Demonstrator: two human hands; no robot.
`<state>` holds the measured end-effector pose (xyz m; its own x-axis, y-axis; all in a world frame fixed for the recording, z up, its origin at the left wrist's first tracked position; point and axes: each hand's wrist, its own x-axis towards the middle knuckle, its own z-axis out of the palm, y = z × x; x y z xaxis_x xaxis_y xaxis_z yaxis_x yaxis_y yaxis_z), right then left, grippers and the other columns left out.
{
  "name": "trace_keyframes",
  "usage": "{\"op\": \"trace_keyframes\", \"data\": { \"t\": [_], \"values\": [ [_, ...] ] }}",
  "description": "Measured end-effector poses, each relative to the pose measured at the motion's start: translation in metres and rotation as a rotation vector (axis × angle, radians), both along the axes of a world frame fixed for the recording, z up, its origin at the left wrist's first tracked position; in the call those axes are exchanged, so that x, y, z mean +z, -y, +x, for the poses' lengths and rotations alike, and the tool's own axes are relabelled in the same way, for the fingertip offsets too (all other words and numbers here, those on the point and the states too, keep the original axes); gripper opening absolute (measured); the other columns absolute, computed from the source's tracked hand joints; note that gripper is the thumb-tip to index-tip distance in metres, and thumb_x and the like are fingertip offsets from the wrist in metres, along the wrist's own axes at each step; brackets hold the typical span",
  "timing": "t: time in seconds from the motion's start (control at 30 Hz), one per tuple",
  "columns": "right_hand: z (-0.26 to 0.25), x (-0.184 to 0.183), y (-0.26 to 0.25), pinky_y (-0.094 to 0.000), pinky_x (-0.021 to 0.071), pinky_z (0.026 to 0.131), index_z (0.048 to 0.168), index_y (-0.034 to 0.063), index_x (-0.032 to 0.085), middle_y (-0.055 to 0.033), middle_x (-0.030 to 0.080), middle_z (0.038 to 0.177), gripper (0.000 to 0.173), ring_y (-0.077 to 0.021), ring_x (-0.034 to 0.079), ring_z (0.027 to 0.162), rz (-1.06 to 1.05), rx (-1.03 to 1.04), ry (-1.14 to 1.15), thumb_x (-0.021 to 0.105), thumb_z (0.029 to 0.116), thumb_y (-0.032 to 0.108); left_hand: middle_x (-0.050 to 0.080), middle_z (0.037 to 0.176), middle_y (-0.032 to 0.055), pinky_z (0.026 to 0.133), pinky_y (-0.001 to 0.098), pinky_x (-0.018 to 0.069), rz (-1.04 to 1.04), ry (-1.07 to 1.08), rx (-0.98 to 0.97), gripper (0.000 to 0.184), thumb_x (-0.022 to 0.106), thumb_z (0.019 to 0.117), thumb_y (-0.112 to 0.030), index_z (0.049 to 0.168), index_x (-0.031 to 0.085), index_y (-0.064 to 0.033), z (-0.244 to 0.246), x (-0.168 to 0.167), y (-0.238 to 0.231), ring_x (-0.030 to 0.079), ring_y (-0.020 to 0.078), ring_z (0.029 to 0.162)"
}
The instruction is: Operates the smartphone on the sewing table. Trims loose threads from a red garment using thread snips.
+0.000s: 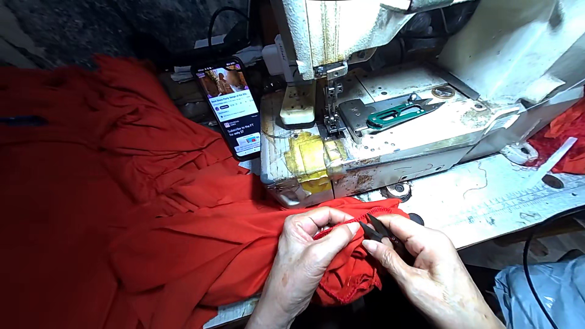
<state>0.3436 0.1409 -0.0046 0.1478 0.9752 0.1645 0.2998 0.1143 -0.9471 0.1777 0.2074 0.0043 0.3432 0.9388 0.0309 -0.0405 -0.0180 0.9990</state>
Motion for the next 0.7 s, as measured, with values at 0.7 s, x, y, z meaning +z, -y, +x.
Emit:
{"op": "trace_keyframes", "data": {
  "t": [0.7],
  "values": [
    [0.000, -0.010, -0.003, -0.0131, 0.0411, 0.048, 0.094, 0.0077, 0.073, 0.0070, 0.059, 0.065, 0.019, 0.0038, 0.049, 0.052, 0.041, 0.088, -0.154, 0.057, 0.1012, 0.016, 0.071, 0.074, 0.0040, 0.059, 0.0183, 0.0528, 0.034, -0.008, -0.071, 0.009, 0.071, 0.0865, -0.005, 0.084, 0.078, -0.0096, -0.001, 0.002, -0.005, 0.065, 0.0066, 0.065]
  ]
}}
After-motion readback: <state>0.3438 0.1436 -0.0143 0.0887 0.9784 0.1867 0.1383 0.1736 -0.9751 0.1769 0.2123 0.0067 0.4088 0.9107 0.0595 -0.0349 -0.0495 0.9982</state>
